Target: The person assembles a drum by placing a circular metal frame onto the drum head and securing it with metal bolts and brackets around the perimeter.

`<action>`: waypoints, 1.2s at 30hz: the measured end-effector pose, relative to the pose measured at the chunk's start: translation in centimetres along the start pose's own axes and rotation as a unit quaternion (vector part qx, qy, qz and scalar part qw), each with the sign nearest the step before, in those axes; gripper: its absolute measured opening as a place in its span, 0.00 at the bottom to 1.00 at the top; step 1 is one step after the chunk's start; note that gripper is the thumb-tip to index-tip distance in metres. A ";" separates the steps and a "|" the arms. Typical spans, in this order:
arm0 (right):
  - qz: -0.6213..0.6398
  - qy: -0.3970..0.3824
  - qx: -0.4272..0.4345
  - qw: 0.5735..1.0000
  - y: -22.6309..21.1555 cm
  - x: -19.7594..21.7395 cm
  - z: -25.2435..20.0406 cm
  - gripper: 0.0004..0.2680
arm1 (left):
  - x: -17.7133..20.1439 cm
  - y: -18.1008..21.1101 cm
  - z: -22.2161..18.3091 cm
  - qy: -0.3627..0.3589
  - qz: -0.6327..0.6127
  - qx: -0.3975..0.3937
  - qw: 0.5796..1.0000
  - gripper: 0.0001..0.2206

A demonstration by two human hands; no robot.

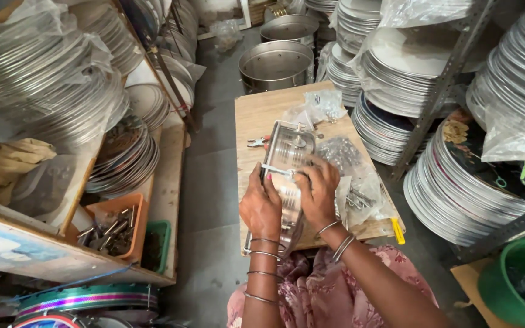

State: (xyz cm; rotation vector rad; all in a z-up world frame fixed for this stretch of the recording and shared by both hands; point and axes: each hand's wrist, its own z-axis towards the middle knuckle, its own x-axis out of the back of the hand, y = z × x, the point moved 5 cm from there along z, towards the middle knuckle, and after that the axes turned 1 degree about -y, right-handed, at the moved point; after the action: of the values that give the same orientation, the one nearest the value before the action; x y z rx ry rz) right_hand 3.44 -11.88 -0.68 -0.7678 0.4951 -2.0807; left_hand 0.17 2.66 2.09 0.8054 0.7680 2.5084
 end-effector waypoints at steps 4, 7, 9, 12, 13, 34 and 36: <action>0.063 0.001 0.031 0.998 -0.2 0.9 0.3 0.11 | -0.5 -0.1 0.1 -0.030 0.008 0.039 0.999 0.15; 0.054 0.011 0.044 0.998 -0.1 0.7 0.1 0.07 | -0.5 0.1 0.2 -0.044 0.016 0.048 0.998 0.17; 0.036 0.008 0.014 0.999 0.4 0.4 0.0 0.06 | -0.7 0.0 0.2 -0.071 0.015 0.076 0.994 0.20; 0.020 -0.003 -0.001 1.000 0.5 0.3 0.3 0.04 | -0.2 0.5 0.2 -0.038 -0.004 0.041 0.998 0.15; 0.017 -0.007 -0.001 1.000 0.3 0.4 0.4 0.04 | -0.1 0.4 0.2 -0.038 -0.001 0.043 0.998 0.15; 0.003 0.016 0.010 1.000 0.5 1.1 0.5 0.05 | -1.4 0.9 0.7 -0.060 -0.027 -0.006 0.998 0.17; 0.001 0.020 0.016 1.000 0.5 1.2 0.6 0.05 | -1.5 0.7 0.7 -0.077 -0.025 0.028 0.996 0.15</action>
State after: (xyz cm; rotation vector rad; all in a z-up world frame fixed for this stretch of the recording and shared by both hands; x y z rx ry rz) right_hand 3.59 -13.19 -0.07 -0.7075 0.4839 -2.0999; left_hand 1.63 1.60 2.35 0.9737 0.7974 2.3579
